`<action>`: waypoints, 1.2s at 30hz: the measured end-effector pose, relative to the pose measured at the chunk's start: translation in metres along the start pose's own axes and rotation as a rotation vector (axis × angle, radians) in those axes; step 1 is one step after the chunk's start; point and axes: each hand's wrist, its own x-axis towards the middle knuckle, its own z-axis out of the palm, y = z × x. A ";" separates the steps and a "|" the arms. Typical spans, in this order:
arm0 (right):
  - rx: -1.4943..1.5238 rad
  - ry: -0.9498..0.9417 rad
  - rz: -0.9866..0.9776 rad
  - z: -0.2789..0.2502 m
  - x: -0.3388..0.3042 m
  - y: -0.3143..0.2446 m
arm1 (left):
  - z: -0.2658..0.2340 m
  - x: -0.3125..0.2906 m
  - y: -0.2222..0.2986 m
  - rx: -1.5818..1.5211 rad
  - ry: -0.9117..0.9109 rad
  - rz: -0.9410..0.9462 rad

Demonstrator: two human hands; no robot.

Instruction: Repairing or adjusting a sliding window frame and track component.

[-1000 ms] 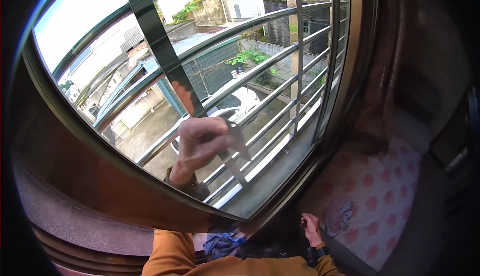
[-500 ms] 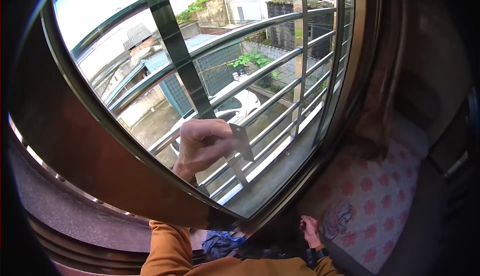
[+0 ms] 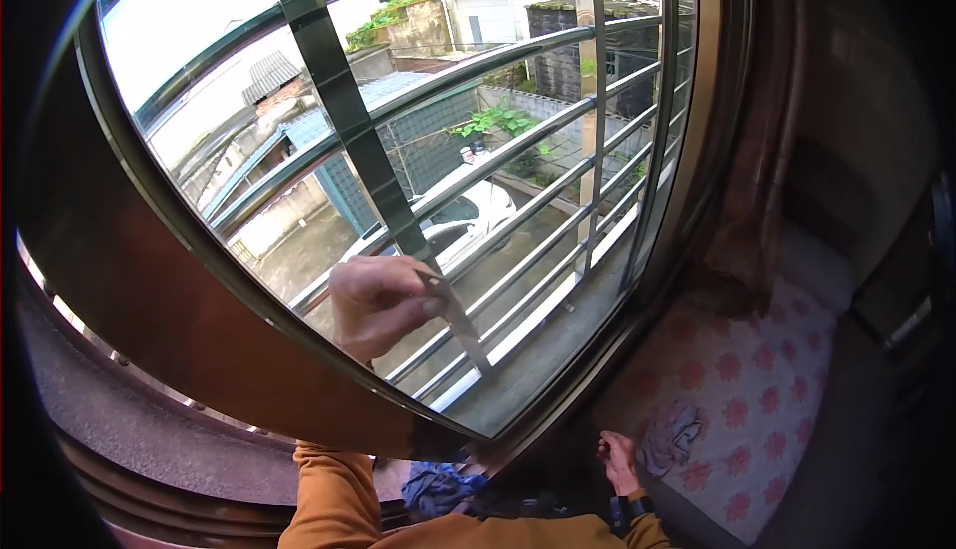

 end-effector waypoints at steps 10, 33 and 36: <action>-0.034 0.011 0.002 -0.003 -0.002 0.003 | 0.003 0.002 0.008 0.016 -0.018 0.015; -0.035 0.021 0.022 -0.003 0.000 0.003 | 0.008 0.006 0.001 -0.082 0.064 -0.293; -0.016 0.023 0.032 0.000 0.001 0.000 | 0.000 -0.010 0.009 -0.087 0.087 -0.224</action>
